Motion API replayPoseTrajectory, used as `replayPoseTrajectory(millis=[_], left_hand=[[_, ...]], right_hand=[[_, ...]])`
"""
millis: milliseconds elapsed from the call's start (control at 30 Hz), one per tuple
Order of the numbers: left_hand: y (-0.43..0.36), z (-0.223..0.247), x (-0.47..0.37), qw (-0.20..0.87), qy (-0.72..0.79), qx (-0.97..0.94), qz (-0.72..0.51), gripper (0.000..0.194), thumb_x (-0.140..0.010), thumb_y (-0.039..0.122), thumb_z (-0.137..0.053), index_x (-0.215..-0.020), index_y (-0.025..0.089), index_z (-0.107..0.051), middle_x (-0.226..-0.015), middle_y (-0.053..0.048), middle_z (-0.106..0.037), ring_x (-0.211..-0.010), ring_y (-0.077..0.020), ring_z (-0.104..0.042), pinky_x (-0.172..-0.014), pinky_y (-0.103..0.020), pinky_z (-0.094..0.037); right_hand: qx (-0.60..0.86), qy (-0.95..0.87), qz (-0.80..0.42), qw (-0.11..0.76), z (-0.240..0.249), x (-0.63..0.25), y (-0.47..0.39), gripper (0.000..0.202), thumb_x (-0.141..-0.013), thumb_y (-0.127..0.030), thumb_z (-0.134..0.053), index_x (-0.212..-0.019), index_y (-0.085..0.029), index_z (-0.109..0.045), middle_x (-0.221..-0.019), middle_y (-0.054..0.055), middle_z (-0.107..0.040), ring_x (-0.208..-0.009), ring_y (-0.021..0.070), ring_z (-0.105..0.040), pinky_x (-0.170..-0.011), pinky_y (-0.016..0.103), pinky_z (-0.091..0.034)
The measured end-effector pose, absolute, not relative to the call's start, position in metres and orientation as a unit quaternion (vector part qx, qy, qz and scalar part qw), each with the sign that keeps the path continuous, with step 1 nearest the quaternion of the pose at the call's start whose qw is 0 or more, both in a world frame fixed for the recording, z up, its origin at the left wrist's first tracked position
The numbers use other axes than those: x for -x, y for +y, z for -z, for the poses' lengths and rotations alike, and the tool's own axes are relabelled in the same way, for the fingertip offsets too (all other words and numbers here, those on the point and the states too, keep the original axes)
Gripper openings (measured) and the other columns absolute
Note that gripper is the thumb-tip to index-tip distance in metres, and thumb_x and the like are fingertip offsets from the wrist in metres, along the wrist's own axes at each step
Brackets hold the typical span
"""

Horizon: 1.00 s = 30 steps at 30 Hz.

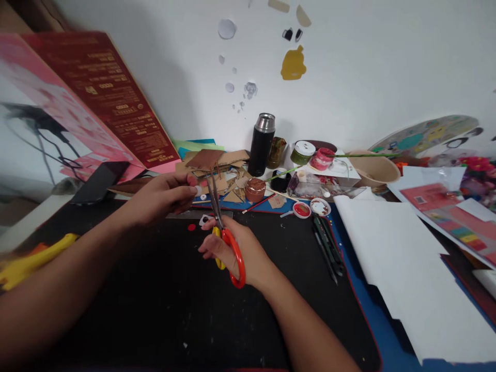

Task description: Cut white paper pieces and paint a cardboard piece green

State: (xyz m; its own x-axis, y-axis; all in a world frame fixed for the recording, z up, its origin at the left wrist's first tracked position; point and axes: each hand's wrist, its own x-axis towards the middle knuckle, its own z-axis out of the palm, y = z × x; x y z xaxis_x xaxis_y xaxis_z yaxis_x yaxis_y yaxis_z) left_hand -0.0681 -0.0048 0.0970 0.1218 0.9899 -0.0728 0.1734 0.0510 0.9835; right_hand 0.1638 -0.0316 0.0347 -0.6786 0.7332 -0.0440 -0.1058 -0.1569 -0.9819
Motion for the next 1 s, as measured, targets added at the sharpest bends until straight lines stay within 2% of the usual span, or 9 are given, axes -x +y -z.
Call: replayPoseTrajectory(millis=[67, 167, 500, 667, 1000], left_hand=[[-0.006, -0.098, 0.067, 0.492, 0.525, -0.563, -0.406, 0.016, -0.085, 0.032, -0.07, -0.083, 0.022, -0.057, -0.051, 0.009, -0.049, -0.044, -0.009, -0.041, -0.045, -0.021, -0.028], [-0.008, -0.099, 0.065, 0.483, 0.529, -0.571, -0.4, 0.016, -0.085, 0.032, -0.069, -0.083, 0.022, -0.057, -0.051, 0.009, -0.049, -0.044, -0.0087, -0.04, -0.045, -0.021, -0.027], [-0.013, -0.107, 0.056, 0.489, 0.53, -0.587, -0.368, 0.018, -0.084, 0.032, -0.069, -0.082, 0.022, -0.055, -0.053, 0.009, -0.048, -0.046, -0.0087, -0.041, -0.045, -0.021, -0.029], [-0.013, -0.108, 0.057, 0.488, 0.531, -0.594, -0.356, 0.018, -0.083, 0.033, -0.069, -0.083, 0.022, -0.055, -0.054, 0.009, -0.049, -0.046, -0.0091, -0.041, -0.045, -0.021, -0.029], [-0.014, -0.108, 0.058, 0.481, 0.541, -0.602, -0.337, 0.017, -0.082, 0.032, -0.069, -0.081, 0.021, -0.056, -0.055, 0.008, -0.051, -0.047, -0.009, -0.042, -0.047, -0.022, -0.029]], right_hand=[[0.3, -0.588, -0.694, 0.287, -0.036, -0.163, -0.033, 0.065, -0.091, -0.077, -0.072, -0.12, -0.02, -0.063, -0.081, 0.002, -0.073, -0.059, 0.0162, -0.072, -0.055, 0.025, -0.055], [0.333, -0.608, -0.657, 0.296, -0.039, -0.162, -0.034, 0.054, -0.096, -0.072, -0.068, -0.112, -0.02, -0.066, -0.068, -0.003, -0.065, -0.046, 0.0122, -0.062, -0.044, 0.021, -0.047], [0.353, -0.655, -0.61, 0.272, -0.043, -0.162, -0.034, 0.039, -0.103, -0.06, -0.064, -0.102, -0.021, -0.065, -0.055, -0.007, -0.058, -0.042, 0.0119, -0.059, -0.042, 0.02, -0.045], [0.358, -0.655, -0.611, 0.264, -0.042, -0.162, -0.035, 0.039, -0.105, -0.06, -0.061, -0.105, -0.021, -0.065, -0.053, -0.007, -0.059, -0.04, 0.0123, -0.059, -0.042, 0.02, -0.043], [0.374, -0.677, -0.584, 0.248, -0.05, -0.163, -0.036, 0.04, -0.104, -0.061, -0.061, -0.094, -0.022, -0.062, -0.049, -0.009, -0.055, -0.038, 0.0121, -0.058, -0.04, 0.02, -0.04]])
